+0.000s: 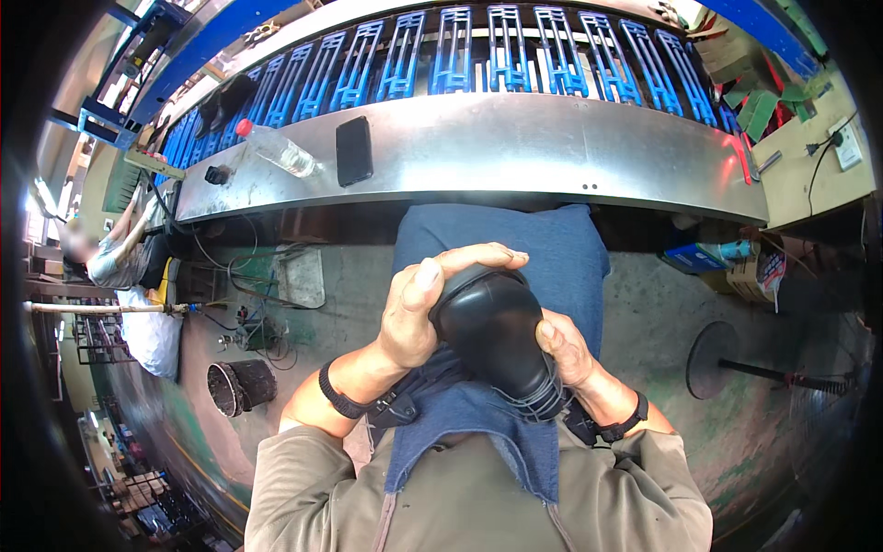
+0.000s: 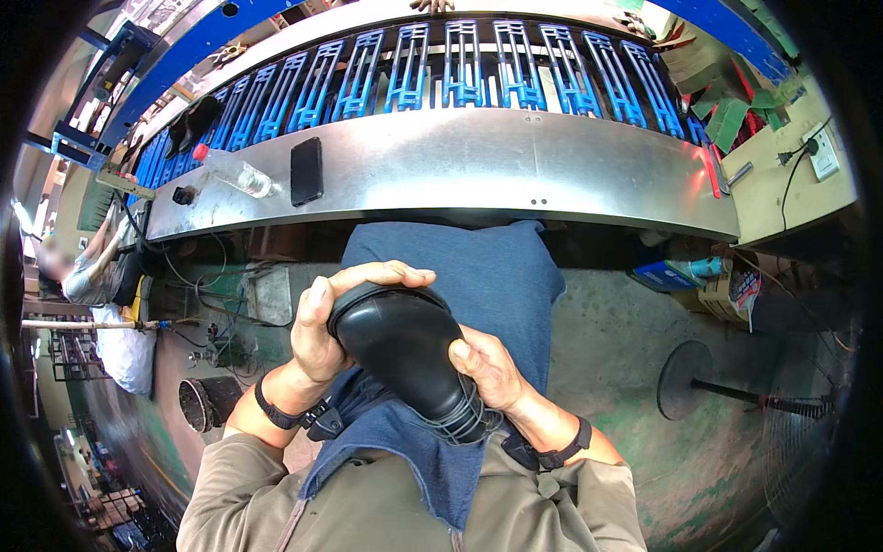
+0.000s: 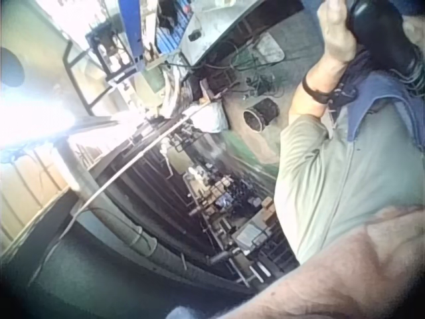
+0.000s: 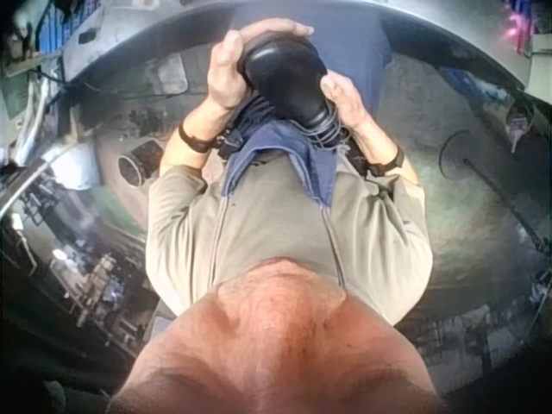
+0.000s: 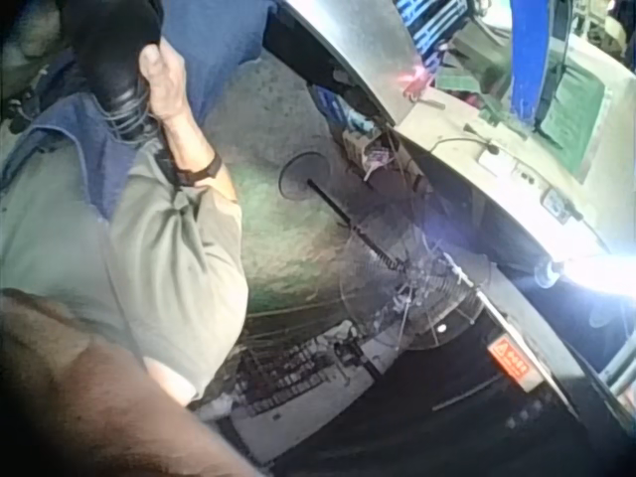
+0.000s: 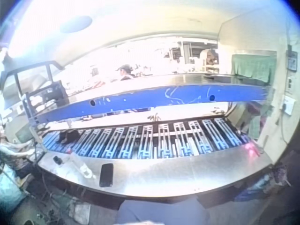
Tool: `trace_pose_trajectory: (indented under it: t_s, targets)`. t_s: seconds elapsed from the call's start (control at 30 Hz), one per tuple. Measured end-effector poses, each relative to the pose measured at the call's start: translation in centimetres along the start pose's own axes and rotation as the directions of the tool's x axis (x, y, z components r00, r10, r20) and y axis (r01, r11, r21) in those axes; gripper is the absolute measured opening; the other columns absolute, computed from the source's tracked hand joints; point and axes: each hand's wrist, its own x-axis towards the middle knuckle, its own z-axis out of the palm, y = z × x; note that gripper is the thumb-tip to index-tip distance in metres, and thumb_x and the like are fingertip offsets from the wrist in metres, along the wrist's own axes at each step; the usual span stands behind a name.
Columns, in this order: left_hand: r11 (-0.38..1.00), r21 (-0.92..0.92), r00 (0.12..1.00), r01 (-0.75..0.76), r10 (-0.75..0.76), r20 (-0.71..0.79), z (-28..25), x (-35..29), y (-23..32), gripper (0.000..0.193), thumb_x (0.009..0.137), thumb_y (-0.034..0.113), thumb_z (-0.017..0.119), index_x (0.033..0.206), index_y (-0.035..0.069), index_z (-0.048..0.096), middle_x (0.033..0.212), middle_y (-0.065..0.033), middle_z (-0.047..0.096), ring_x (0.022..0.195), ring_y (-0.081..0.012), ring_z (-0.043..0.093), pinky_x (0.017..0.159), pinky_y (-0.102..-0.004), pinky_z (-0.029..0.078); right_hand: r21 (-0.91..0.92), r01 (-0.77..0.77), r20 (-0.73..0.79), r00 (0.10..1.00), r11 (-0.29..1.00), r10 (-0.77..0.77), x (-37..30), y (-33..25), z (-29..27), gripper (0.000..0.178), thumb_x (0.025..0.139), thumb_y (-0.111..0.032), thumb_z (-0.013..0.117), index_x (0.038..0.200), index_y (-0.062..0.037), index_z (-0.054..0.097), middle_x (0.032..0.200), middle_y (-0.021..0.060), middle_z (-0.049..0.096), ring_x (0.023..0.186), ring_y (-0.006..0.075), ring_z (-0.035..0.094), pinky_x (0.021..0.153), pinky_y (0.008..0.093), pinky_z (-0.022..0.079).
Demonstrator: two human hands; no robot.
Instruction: Inspecting and preparing shoe components for a conveyor system in a shoe manufacturing facility.
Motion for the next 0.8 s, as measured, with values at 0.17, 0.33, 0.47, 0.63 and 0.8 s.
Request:
trace_pose_trajectory:
  t_s: [0.17,0.33,0.47,0.63,0.8]
  targets:
    - [1.0,0.014,1.0,0.008,-0.008,0.018,0.2,-0.3,0.2,0.072,0.103,0.052,0.024,0.125,-0.006,0.06,0.125,-0.0254,0.062,0.124,-0.0401,0.057,0.109,-0.0526,0.042,-0.005,0.025,-0.015,1.0,1.0,-0.025,0.0,-0.2,0.4,0.082,0.096,-0.064,0.055,0.137,0.007,0.052,0.121,0.0099,0.064,0.108,0.0143,0.06,0.095,0.0283,0.048]
    - [0.998,0.057,0.999,0.014,-0.016,0.035,0.7,-0.7,0.3,0.072,0.103,0.052,0.024,0.128,-0.006,0.058,0.128,-0.0258,0.062,0.126,-0.0397,0.056,0.111,-0.0513,0.041,0.032,0.017,-0.002,1.0,0.999,-0.017,-0.4,0.6,-0.1,0.082,0.096,-0.063,0.055,0.137,0.0073,0.052,0.12,0.0095,0.064,0.107,0.014,0.06,0.094,0.0283,0.048]
    - [0.99,0.128,0.993,0.059,-0.071,0.092,1.0,-1.2,2.3,0.068,0.104,0.049,0.028,0.136,-0.006,0.052,0.135,-0.0274,0.058,0.129,-0.0396,0.054,0.112,-0.0499,0.04,-0.072,0.055,-0.019,0.998,0.996,-0.056,-0.7,0.4,0.3,0.084,0.095,-0.069,0.047,0.13,0.0076,0.055,0.117,0.0128,0.067,0.104,0.018,0.064,0.091,0.0306,0.051]
    - [0.848,0.515,0.986,-0.12,0.043,0.159,1.0,-1.5,4.1,0.077,0.086,0.007,0.076,0.149,-0.006,0.035,0.14,-0.0313,0.054,0.129,-0.0351,0.057,0.11,-0.0418,0.043,-0.019,0.056,-0.069,0.996,0.998,-0.057,-1.0,0.6,0.0,0.085,0.095,-0.068,0.05,0.134,0.0074,0.053,0.122,0.013,0.065,0.109,0.0176,0.062,0.094,0.0301,0.049]
    - [0.702,0.674,0.973,-0.23,0.155,0.17,1.8,-1.4,2.5,0.075,0.085,0.01,0.077,0.147,-0.007,0.038,0.135,-0.031,0.058,0.12,-0.0326,0.063,0.103,-0.0381,0.049,0.052,0.025,-0.065,0.998,0.998,-0.022,-1.3,1.8,-0.8,0.087,0.094,-0.068,0.052,0.138,0.0072,0.051,0.125,0.014,0.064,0.113,0.0182,0.06,0.097,0.0306,0.048]
